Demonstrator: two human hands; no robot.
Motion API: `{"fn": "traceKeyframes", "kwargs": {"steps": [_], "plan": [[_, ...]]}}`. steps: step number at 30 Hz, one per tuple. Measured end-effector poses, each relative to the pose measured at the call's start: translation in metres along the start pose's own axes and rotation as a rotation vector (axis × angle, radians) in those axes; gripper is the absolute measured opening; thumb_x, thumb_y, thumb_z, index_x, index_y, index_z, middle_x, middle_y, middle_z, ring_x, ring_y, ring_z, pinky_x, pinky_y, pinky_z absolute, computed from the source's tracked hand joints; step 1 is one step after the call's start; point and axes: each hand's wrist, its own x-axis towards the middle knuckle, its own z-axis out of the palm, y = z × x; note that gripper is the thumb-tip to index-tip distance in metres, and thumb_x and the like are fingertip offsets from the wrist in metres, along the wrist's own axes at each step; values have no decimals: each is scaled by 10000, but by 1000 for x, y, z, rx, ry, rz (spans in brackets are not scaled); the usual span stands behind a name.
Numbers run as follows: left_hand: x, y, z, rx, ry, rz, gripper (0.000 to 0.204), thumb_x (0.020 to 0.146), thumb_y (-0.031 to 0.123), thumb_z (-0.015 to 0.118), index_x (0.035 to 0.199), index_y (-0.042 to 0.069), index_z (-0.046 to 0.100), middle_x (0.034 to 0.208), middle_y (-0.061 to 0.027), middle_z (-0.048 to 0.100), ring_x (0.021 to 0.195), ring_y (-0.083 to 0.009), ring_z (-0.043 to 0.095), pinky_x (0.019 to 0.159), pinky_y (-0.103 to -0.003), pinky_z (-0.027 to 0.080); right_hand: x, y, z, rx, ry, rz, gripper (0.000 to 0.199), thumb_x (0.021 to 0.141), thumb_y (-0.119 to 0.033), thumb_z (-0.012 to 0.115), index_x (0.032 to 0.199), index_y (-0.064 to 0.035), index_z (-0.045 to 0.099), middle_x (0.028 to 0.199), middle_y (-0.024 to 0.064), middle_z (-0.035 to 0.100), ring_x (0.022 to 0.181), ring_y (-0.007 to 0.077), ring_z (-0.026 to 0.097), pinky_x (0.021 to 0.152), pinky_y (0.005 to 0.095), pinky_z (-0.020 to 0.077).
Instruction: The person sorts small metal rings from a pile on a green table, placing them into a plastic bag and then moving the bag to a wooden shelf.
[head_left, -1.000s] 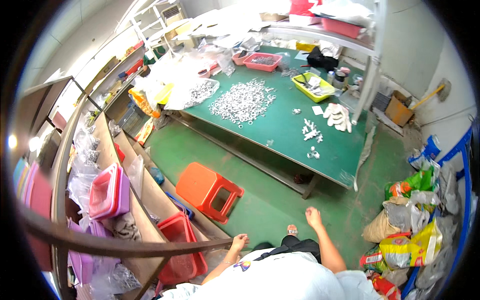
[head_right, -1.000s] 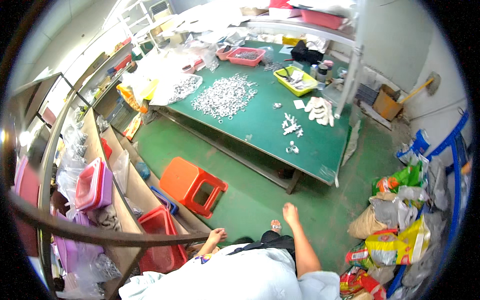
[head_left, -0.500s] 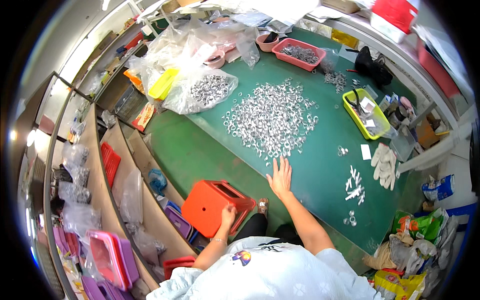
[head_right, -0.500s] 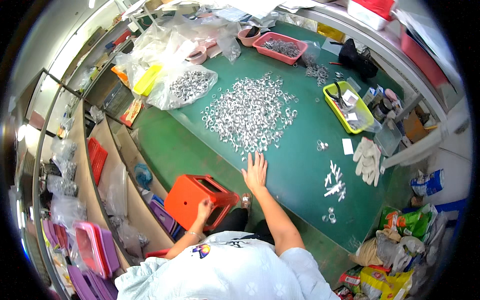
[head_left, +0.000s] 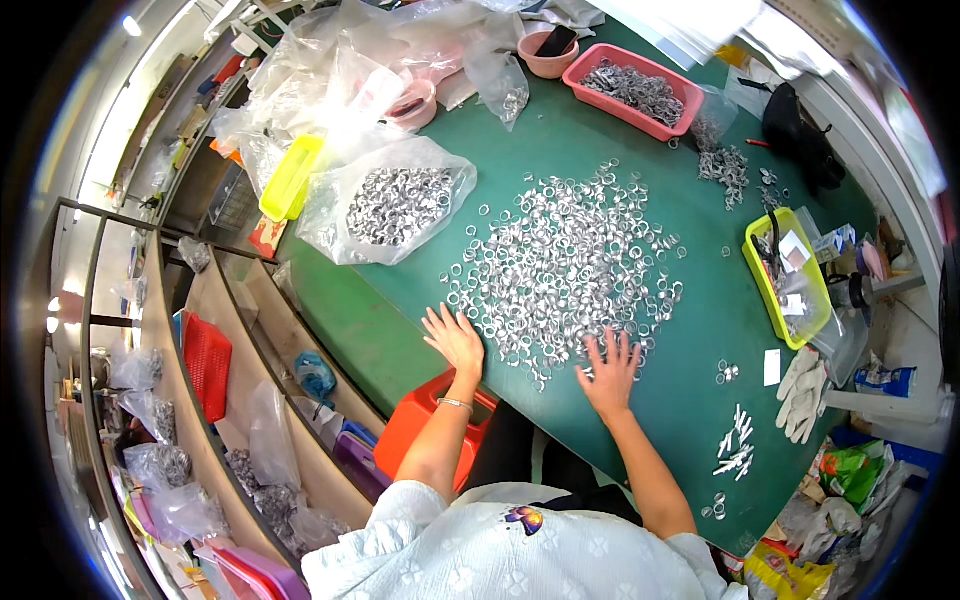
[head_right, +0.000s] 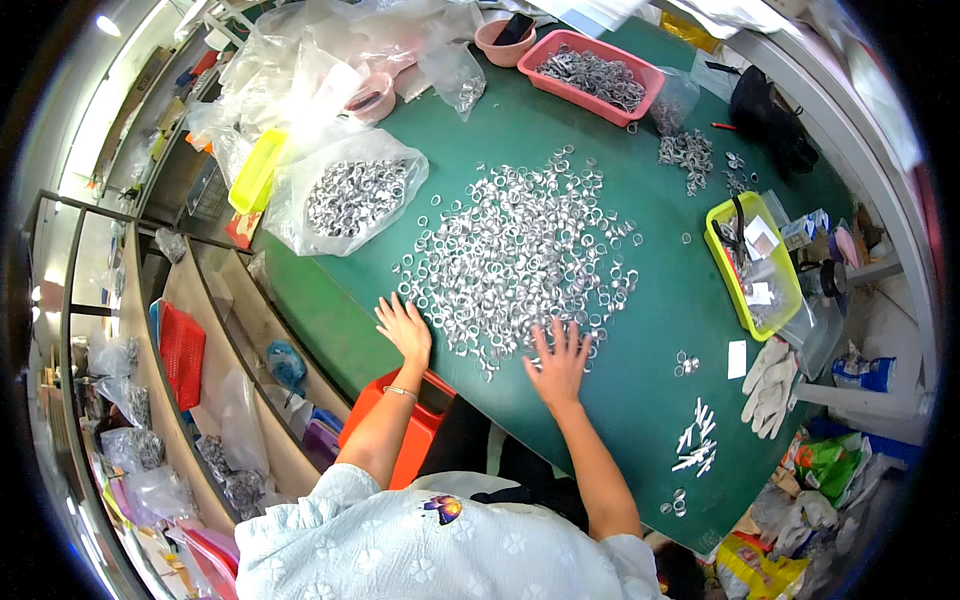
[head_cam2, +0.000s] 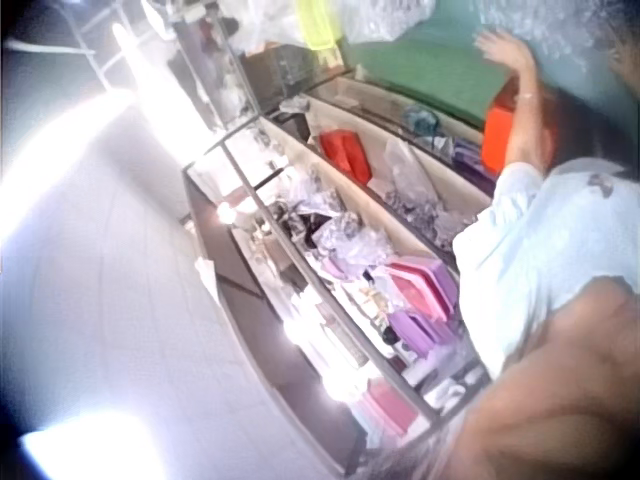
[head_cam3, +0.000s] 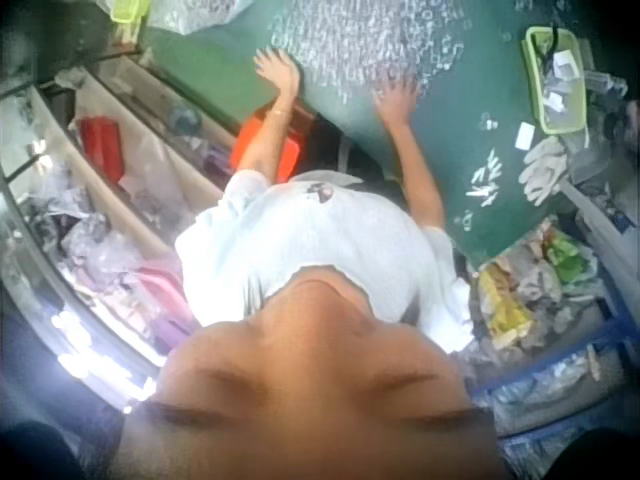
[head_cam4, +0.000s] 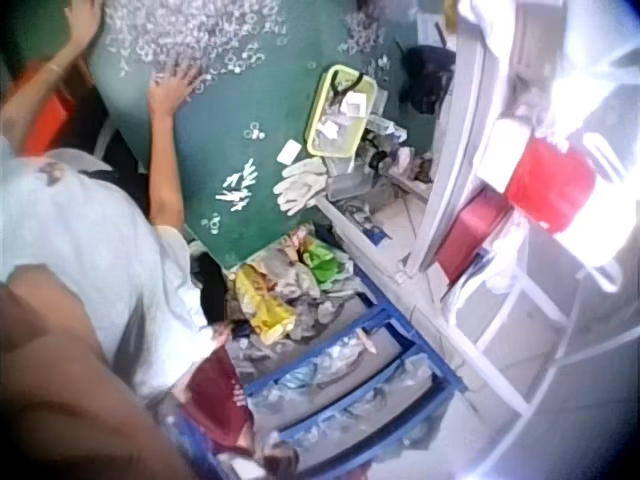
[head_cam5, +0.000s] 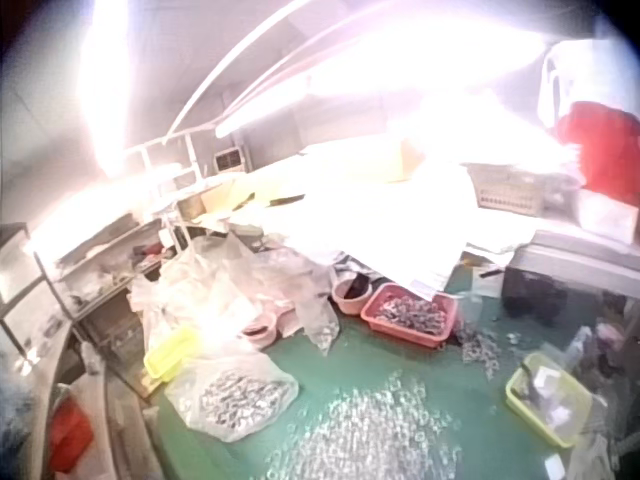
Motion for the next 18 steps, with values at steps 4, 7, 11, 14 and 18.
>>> {"fn": "traceKeyframes", "kwargs": {"steps": [4,7,11,14,18], "plan": [[-2,57,25,1,-146,249,491,910,216,408,1313,-49,314,1378,-288,239,1279,-430,231,1055,-523,160,23,37,-9,17,-13,275,667,724,-384,661,1291,-119,428,1396,160,295,1281,385,259,1040,546,187],[-2,82,33,-116,-175,229,499,898,215,428,1310,-46,324,1374,-311,218,1269,-447,232,1047,-515,180,37,67,-16,-45,-11,413,693,723,-318,675,1314,-105,384,1401,165,284,1274,384,268,1042,537,191],[1,91,38,-105,-299,257,556,876,209,463,1332,-46,275,1377,-330,169,1280,-475,182,1037,-548,161,63,69,-24,-72,108,561,631,729,-129,622,1304,-47,376,1370,187,308,1258,390,276,1037,511,202],[6,100,37,-165,-401,234,587,878,228,454,1345,-55,238,1390,-328,123,1296,-482,114,1045,-560,108,78,15,-26,-32,298,607,535,709,-16,521,1236,11,434,1300,214,386,1210,401,331,1019,482,234],[23,79,11,-491,-591,361,567,842,190,509,1319,-30,296,1409,-298,124,1309,-484,76,1038,-587,49,81,-109,-15,221,-102,290,482,708,-223,624,1164,-108,523,1244,187,433,1185,379,374,958,558,251]]}}
